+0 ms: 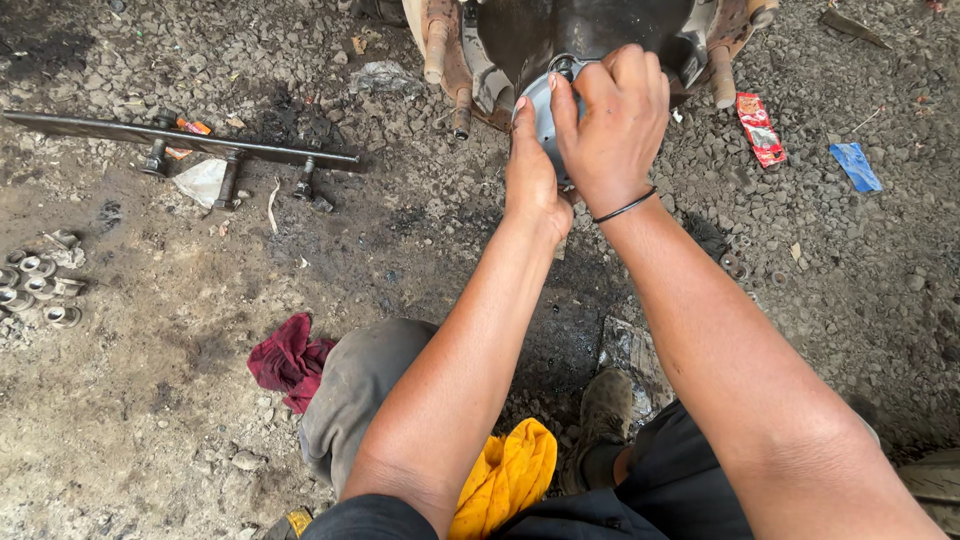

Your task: The person kneels beside a vehicle wheel hub and uses a wrench to tighten bolts on a hub cap. They wipe the hub with a cloth and continue tightening the bolts.

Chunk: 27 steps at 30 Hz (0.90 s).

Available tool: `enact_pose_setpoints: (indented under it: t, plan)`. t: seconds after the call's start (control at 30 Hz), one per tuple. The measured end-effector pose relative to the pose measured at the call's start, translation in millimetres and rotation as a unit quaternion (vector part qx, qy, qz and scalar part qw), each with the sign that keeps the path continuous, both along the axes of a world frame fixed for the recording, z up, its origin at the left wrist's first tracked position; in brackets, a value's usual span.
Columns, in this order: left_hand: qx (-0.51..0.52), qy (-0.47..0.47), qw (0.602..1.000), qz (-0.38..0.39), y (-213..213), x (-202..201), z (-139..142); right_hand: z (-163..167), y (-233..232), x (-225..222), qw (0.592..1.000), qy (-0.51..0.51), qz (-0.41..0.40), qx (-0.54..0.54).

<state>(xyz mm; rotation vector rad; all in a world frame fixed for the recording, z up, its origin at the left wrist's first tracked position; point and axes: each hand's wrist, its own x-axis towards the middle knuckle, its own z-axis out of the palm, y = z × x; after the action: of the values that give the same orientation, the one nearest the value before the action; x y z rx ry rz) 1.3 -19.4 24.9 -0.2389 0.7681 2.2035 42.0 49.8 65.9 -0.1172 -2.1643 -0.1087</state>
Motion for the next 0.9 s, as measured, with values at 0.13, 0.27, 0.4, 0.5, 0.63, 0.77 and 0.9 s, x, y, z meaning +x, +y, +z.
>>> enact_pose_setpoints:
  t: [0.13,0.27,0.4,0.5,0.63,0.77,0.9]
  plan:
    - [0.006,0.009,1.000,-0.001,1.4,-1.0,-1.3,-2.7,2.8,-0.5,0.999,0.020,0.039,0.000]
    - [0.008,0.018,1.000,-0.001,2.7,-1.0,-3.4,-4.4,4.4,0.4,1.000,0.001,0.010,0.021]
    - [0.004,0.018,1.000,0.001,3.0,-0.6,-4.0,-5.4,4.5,0.3,0.999,0.031,0.023,-0.001]
    - [0.018,0.020,1.000,0.001,2.8,-0.3,-3.6,-4.9,4.1,0.9,0.999,0.005,0.033,0.037]
    - [0.002,0.017,1.000,-0.003,2.7,0.5,-3.8,-2.8,1.7,-0.1,1.000,0.004,-0.001,0.018]
    - [0.014,0.019,1.000,0.003,3.1,-0.6,-4.9,0.2,-0.5,0.8,0.999,0.015,0.019,0.022]
    - [0.039,0.029,0.999,0.008,4.0,0.0,-6.3,1.5,-1.6,1.5,0.999,0.004,0.020,0.044]
